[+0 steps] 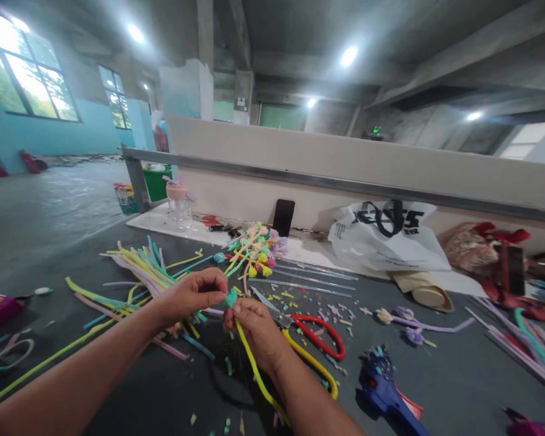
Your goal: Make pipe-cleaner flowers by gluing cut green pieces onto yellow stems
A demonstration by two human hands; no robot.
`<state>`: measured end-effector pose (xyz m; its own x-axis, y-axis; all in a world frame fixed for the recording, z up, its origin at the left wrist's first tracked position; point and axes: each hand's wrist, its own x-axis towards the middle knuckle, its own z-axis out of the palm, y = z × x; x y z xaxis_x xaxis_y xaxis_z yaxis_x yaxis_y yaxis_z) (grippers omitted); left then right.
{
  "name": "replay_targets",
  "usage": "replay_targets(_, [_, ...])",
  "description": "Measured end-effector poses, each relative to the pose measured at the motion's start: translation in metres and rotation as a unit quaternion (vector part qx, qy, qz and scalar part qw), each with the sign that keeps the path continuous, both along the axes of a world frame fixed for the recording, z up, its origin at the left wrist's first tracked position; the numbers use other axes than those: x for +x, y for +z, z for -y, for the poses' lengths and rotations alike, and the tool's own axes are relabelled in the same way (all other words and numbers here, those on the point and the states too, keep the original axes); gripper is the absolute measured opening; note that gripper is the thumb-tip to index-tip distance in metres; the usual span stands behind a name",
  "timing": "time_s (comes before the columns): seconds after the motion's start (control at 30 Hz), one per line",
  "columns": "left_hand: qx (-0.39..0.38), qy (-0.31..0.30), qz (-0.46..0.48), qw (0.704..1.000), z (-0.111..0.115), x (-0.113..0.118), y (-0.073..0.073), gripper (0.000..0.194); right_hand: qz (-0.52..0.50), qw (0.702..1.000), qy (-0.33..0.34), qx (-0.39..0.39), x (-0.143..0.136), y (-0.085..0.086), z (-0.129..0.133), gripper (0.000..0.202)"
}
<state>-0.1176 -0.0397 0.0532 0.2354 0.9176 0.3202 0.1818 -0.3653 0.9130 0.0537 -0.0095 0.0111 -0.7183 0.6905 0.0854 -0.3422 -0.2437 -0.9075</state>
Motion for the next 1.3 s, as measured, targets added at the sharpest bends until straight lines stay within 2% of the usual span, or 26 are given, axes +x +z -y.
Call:
replay_targets(0.1, [-0.014,-0.007,-0.006,1.000,-0.001,0.000,-0.002,0.010,0.006,1.000,-0.015,0.004,-0.002,-0.002,-0.001,0.026])
replay_targets(0.4, [0.005,0.026,-0.003,1.000,-0.004,0.004,-0.007,0.012,0.020,0.997,-0.071,0.014,-0.009,-0.007,-0.004,0.029])
replay_targets(0.47, [0.001,0.034,0.017,0.999,-0.004,0.005,-0.006,0.013,0.015,0.997,-0.075,0.014,-0.009,-0.004,-0.002,0.028])
replay_targets(0.57, [-0.047,0.083,0.097,0.991,-0.003,0.010,-0.006,0.015,0.009,0.994,-0.107,0.020,-0.006,0.001,0.000,0.025])
replay_targets(0.63, [-0.094,0.105,0.134,0.981,-0.004,0.014,-0.009,0.020,0.023,0.987,-0.147,0.052,-0.004,0.005,0.001,0.023])
replay_targets(0.7, [-0.123,0.094,0.123,0.980,-0.005,0.018,-0.014,0.026,0.050,0.977,-0.179,0.104,-0.003,0.007,0.002,0.023])
replay_targets(0.8, [-0.133,0.079,0.086,0.984,-0.005,0.023,-0.021,0.034,0.079,0.959,-0.213,0.167,-0.003,0.011,0.004,0.027])
replay_targets(0.87, [-0.122,0.081,0.077,0.986,-0.005,0.026,-0.023,0.037,0.091,0.952,-0.230,0.177,-0.003,0.012,0.004,0.029])
replay_targets(1.0, [-0.101,0.080,0.086,0.988,0.000,0.034,-0.021,0.039,0.089,0.963,-0.213,0.139,-0.001,0.009,0.003,0.036])
replay_targets(1.17, [-0.178,-0.027,0.213,0.960,0.008,0.039,-0.015,0.028,0.052,0.985,-0.152,0.067,-0.001,0.002,0.001,0.035])
replay_targets(1.23, [-0.191,-0.048,0.247,0.949,0.011,0.040,-0.014,0.026,0.029,0.992,-0.116,0.029,-0.001,0.001,0.000,0.032])
replay_targets(1.3, [-0.196,-0.048,0.270,0.942,0.012,0.042,-0.013,0.024,0.015,0.996,-0.086,0.026,0.000,0.001,-0.002,0.031])
